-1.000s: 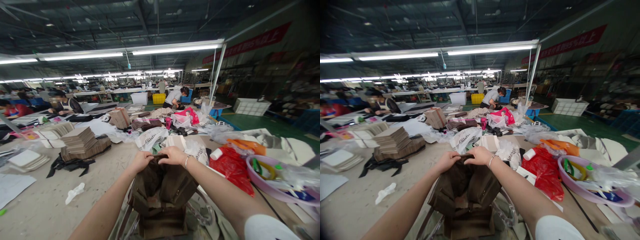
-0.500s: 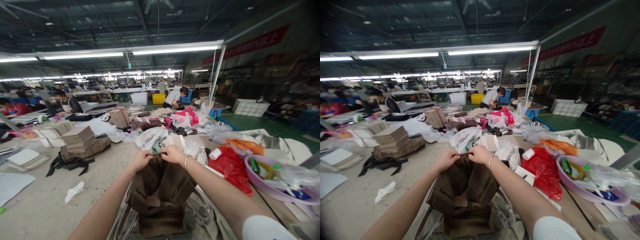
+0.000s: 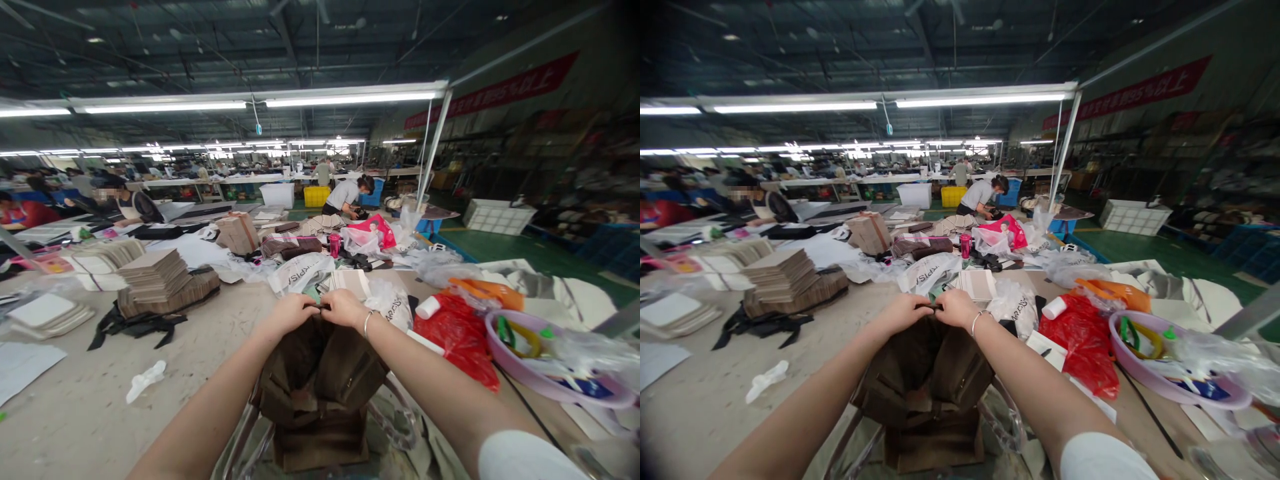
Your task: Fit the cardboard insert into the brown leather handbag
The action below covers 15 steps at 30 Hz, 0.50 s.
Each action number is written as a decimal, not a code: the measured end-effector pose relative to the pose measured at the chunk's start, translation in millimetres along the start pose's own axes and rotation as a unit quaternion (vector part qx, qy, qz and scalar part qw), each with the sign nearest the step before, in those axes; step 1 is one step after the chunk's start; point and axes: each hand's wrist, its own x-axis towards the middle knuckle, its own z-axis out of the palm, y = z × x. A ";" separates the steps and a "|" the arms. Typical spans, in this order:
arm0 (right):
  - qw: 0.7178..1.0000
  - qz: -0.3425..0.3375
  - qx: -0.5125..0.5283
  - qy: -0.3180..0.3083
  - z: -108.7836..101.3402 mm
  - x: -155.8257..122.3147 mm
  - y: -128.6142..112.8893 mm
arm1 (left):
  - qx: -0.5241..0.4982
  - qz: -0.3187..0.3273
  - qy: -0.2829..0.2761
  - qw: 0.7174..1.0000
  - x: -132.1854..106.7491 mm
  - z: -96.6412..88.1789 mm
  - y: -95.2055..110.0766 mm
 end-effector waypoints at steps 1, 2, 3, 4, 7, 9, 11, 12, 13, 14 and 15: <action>1.000 0.006 0.000 -0.001 0.7 -0.2 0.4 | 0.017 -0.003 -0.001 1.000 3.8 1.7 1.4; 1.000 0.010 0.000 -0.002 1.2 -0.5 1.0 | 0.032 -0.009 -0.001 0.999 6.8 3.3 2.1; 1.000 0.012 0.001 -0.003 1.6 -0.7 1.9 | 0.044 -0.016 0.000 0.999 9.0 4.9 2.3; 1.000 0.012 0.000 -0.004 1.9 -0.9 3.1 | 0.053 -0.021 0.002 0.998 10.5 6.3 2.0; 1.000 0.013 0.015 -0.019 3.4 -1.0 7.7 | 0.061 -0.028 0.006 0.998 12.6 8.8 -0.1; 0.998 0.017 0.045 -0.030 5.0 -0.7 10.8 | 0.058 -0.028 0.007 0.998 13.8 9.3 -1.4; 0.996 0.018 0.090 -0.023 6.4 -0.2 12.9 | 0.057 -0.026 0.008 0.998 15.4 9.4 -2.3; 0.994 0.016 0.112 -0.013 7.1 0.2 13.6 | 0.056 -0.026 0.010 0.998 16.2 9.4 -2.9; 0.991 0.013 0.132 -0.004 7.6 0.6 13.9 | 0.055 -0.026 0.010 0.998 16.9 9.5 -3.5; 0.989 0.009 0.149 0.002 8.2 1.1 14.1 | 0.053 -0.022 0.009 0.998 17.4 9.6 -4.4; 0.987 0.006 0.163 0.005 8.7 1.7 14.1 | 0.050 -0.015 0.008 0.999 17.7 9.6 -5.5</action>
